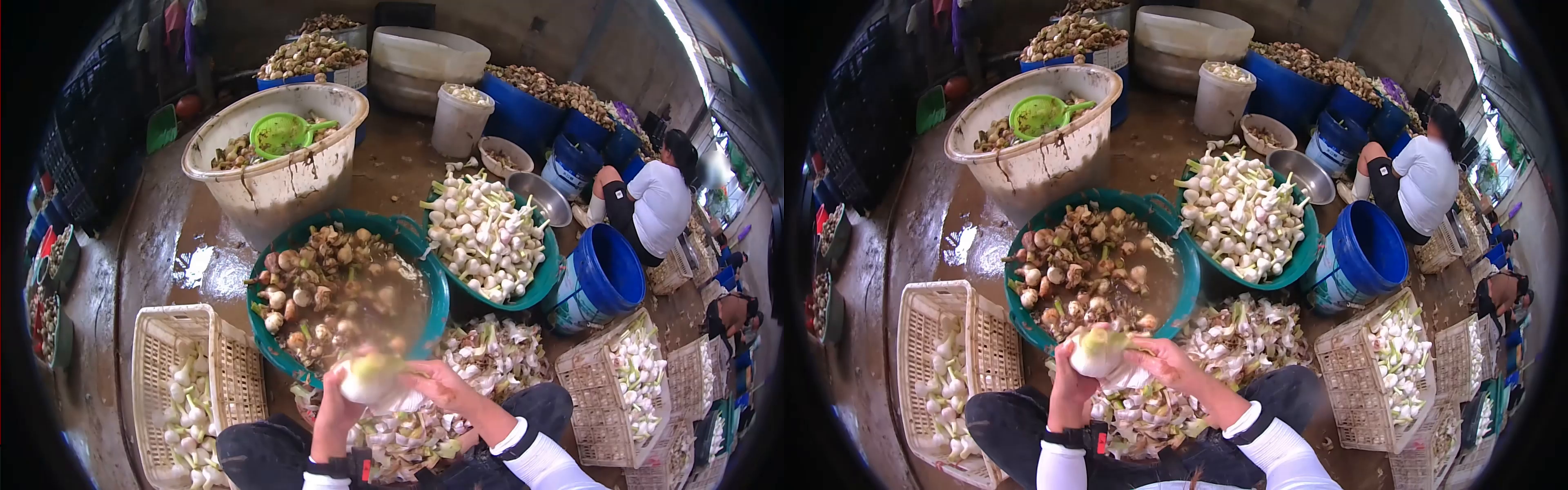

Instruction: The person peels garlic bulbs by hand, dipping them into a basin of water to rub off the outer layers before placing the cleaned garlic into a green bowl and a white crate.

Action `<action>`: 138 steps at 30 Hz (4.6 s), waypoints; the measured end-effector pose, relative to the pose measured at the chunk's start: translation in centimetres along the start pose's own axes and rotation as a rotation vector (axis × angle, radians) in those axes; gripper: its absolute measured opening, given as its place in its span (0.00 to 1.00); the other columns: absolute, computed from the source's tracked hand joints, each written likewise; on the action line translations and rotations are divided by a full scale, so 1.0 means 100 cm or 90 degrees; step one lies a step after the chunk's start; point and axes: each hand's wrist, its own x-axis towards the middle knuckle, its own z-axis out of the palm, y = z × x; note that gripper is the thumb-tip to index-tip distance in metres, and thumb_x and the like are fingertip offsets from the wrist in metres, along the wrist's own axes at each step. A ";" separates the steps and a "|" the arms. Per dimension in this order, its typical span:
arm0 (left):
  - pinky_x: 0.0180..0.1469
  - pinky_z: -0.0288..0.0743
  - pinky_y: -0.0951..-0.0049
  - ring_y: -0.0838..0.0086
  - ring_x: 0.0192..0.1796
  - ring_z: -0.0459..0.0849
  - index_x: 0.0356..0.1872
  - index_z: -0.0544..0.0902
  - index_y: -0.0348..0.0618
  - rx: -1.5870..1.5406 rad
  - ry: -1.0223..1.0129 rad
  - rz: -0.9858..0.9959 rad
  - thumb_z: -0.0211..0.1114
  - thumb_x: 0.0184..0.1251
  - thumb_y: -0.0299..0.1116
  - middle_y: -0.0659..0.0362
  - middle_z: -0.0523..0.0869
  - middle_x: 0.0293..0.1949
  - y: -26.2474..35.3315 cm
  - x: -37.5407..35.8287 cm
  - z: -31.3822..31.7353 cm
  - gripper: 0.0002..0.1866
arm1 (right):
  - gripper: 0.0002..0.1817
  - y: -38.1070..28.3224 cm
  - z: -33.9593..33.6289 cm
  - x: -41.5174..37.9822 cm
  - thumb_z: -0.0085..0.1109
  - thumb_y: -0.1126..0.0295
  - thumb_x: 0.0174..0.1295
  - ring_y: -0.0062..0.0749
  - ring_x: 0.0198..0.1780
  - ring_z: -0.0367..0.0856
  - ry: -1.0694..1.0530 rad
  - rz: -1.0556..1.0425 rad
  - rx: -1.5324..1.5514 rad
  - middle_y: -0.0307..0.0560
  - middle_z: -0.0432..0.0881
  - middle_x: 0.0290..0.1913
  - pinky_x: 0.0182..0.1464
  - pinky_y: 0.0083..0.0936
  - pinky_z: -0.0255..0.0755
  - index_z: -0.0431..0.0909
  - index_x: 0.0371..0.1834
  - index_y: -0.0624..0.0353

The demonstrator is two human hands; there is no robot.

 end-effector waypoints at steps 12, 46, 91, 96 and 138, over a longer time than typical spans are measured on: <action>0.52 0.71 0.71 0.72 0.50 0.77 0.59 0.64 0.39 0.188 -0.079 -0.097 0.60 0.60 0.37 0.55 0.75 0.50 -0.017 -0.005 -0.017 0.27 | 0.12 0.021 -0.026 0.008 0.48 0.63 0.66 0.30 0.43 0.79 0.101 0.042 0.434 0.45 0.80 0.40 0.47 0.26 0.72 0.73 0.46 0.57; 0.54 0.69 0.63 0.57 0.52 0.73 0.60 0.62 0.36 0.783 0.190 0.090 0.63 0.55 0.26 0.45 0.70 0.54 -0.013 0.041 -0.023 0.31 | 0.10 0.110 -0.101 0.138 0.58 0.64 0.53 0.52 0.36 0.79 -0.019 0.056 -0.779 0.55 0.80 0.30 0.37 0.44 0.72 0.72 0.33 0.56; 0.21 0.68 0.80 0.78 0.26 0.76 0.48 0.69 0.44 0.356 0.163 -0.108 0.46 0.69 0.48 0.59 0.78 0.34 -0.015 0.009 0.001 0.19 | 0.14 0.042 0.000 0.002 0.55 0.66 0.63 0.22 0.48 0.74 0.156 0.058 0.108 0.40 0.78 0.45 0.50 0.21 0.68 0.74 0.48 0.61; 0.20 0.62 0.85 0.86 0.25 0.72 0.46 0.70 0.44 0.341 0.130 -0.104 0.55 0.67 0.43 0.61 0.80 0.34 -0.025 0.006 0.003 0.15 | 0.13 0.049 -0.001 0.008 0.49 0.63 0.66 0.28 0.44 0.77 0.202 0.096 0.222 0.44 0.78 0.42 0.49 0.25 0.70 0.74 0.46 0.60; 0.49 0.70 0.62 0.52 0.49 0.72 0.56 0.70 0.49 0.979 0.180 0.211 0.73 0.43 0.33 0.46 0.70 0.47 -0.027 0.041 -0.010 0.34 | 0.19 0.089 -0.030 0.070 0.45 0.62 0.68 0.22 0.47 0.70 0.031 0.159 0.058 0.39 0.71 0.48 0.50 0.24 0.67 0.64 0.57 0.60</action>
